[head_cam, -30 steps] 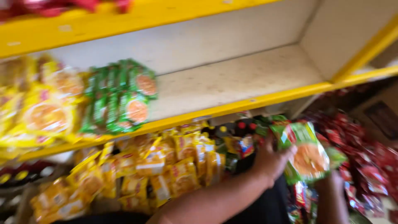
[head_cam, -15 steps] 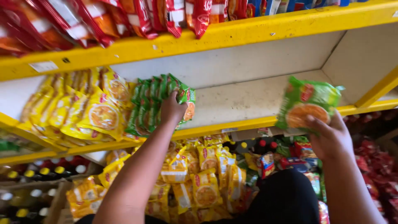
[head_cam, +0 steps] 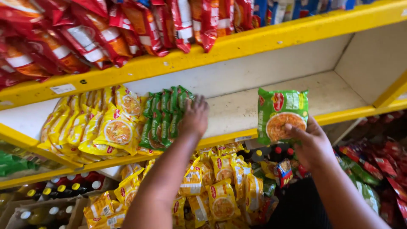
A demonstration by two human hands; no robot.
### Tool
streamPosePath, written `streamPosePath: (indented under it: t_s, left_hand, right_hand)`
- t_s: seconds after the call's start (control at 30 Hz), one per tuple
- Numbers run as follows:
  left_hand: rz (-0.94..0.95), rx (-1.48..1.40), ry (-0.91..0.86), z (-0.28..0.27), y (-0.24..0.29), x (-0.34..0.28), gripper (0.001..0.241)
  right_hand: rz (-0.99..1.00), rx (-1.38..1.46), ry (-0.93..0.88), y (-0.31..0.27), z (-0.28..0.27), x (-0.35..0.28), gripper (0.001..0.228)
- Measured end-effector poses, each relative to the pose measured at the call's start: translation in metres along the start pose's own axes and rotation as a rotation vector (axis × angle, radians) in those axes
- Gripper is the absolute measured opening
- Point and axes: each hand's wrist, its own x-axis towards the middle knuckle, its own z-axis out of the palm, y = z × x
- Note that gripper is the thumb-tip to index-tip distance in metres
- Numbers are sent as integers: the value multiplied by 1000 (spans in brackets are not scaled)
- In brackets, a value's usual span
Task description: The recorder is organizing and stocking packs of instant noodles onto the bottom shelves of a retail store aisle.
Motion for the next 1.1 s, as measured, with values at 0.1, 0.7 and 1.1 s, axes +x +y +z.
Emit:
streamPosePath:
  t_s: [0.1, 0.7, 1.1]
  left_hand:
    - [105, 177, -218, 14, 10, 5, 68]
    - [77, 126, -262, 28, 16, -13, 63]
    - [-211, -1516, -202, -64, 71, -33, 62]
  right_hand:
    - [48, -28, 73, 10, 5, 0, 43]
    - [127, 150, 33, 69, 16, 23, 39]
    - [88, 173, -119, 115, 45, 56, 43]
